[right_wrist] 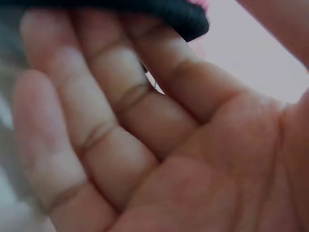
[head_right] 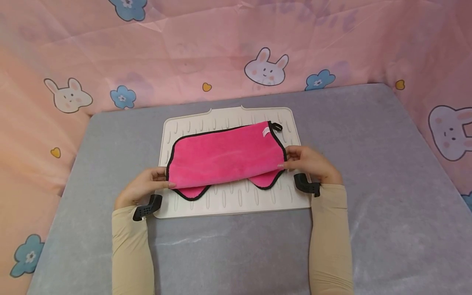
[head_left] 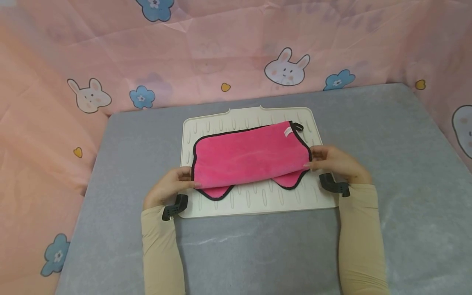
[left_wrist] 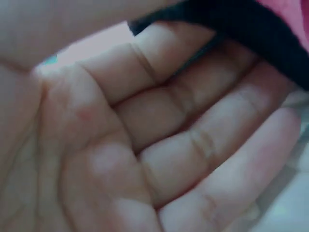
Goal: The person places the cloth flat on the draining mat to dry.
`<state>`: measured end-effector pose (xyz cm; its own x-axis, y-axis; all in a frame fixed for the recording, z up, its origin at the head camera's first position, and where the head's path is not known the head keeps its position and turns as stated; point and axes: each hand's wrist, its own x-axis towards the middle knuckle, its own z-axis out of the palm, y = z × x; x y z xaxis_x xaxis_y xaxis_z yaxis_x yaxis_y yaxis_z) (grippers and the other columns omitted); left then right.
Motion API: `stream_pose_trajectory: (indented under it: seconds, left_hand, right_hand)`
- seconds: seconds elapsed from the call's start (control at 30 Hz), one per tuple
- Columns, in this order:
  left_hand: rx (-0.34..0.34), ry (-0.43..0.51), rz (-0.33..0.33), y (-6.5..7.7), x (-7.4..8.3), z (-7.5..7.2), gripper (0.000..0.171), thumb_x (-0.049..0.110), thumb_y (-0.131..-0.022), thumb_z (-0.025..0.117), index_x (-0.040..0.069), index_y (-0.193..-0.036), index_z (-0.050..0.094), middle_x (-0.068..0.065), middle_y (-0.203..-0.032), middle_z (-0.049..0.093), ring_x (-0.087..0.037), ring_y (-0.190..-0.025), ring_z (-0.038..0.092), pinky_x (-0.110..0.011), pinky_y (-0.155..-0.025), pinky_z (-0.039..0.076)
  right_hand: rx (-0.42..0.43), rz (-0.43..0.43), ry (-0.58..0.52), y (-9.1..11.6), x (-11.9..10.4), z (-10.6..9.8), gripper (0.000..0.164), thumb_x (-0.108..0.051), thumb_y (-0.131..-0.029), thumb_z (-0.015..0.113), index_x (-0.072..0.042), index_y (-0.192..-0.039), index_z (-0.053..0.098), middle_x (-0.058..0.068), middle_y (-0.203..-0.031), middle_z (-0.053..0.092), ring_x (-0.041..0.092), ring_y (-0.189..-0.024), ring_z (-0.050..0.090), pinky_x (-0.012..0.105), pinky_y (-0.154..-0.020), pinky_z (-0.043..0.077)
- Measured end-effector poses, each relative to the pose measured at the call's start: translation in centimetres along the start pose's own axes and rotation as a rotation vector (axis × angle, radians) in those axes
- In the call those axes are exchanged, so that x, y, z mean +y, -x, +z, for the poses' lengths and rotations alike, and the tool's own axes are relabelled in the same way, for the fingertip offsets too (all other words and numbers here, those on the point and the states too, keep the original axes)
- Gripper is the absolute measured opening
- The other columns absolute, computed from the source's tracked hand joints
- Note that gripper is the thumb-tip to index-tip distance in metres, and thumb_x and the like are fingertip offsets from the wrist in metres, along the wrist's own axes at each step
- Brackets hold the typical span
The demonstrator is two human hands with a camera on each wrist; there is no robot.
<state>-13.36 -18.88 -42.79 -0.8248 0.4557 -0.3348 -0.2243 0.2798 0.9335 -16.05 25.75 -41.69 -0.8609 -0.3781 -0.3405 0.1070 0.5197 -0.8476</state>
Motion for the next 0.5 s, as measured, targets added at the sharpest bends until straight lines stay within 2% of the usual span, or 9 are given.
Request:
stream_pose_trajectory:
  seconds: [0.1,0.27,0.43,0.5]
  left_hand:
    - [0.008,-0.022,0.005,-0.03,-0.08,-0.07,0.026,0.000,-0.083,0.069,-0.010,-0.105,0.059,-0.011,-0.096,0.068,-0.011,-0.087,0.063,-0.023,-0.075,0.049]
    - [-0.010,-0.076,0.010,-0.12,-0.30,-0.20,0.039,0.001,-0.083,0.070,-0.011,-0.117,0.056,-0.013,-0.104,0.066,-0.012,-0.092,0.063,-0.022,-0.079,0.050]
    - [0.031,-0.067,0.046,-0.24,-0.42,-0.19,0.012,0.000,-0.089,0.062,-0.010,-0.093,0.055,-0.005,-0.084,0.063,-0.008,-0.076,0.059,-0.022,-0.069,0.050]
    - [0.064,-0.067,0.072,-0.35,-0.42,-0.17,0.010,-0.001,-0.092,0.058,-0.007,-0.086,0.052,-0.003,-0.078,0.060,-0.008,-0.071,0.058,-0.022,-0.067,0.051]
  right_hand:
    - [-0.046,-0.019,0.001,0.03,0.22,0.01,0.045,-0.010,-0.085,0.070,0.011,-0.122,0.053,0.012,-0.100,0.066,0.015,-0.086,0.060,0.025,-0.076,0.049]
    - [-0.063,-0.033,0.030,0.01,0.32,0.04,0.039,-0.008,-0.084,0.070,0.011,-0.116,0.057,0.011,-0.095,0.066,0.016,-0.084,0.058,0.025,-0.073,0.049]
    - [-0.037,-0.016,0.050,-0.14,0.34,0.11,0.027,-0.009,-0.091,0.062,0.010,-0.111,0.060,0.008,-0.087,0.062,0.016,-0.079,0.053,0.027,-0.068,0.046]
    - [-0.016,-0.006,0.033,-0.15,0.34,0.09,0.024,-0.009,-0.092,0.060,0.010,-0.108,0.060,0.008,-0.082,0.059,0.017,-0.075,0.052,0.027,-0.065,0.045]
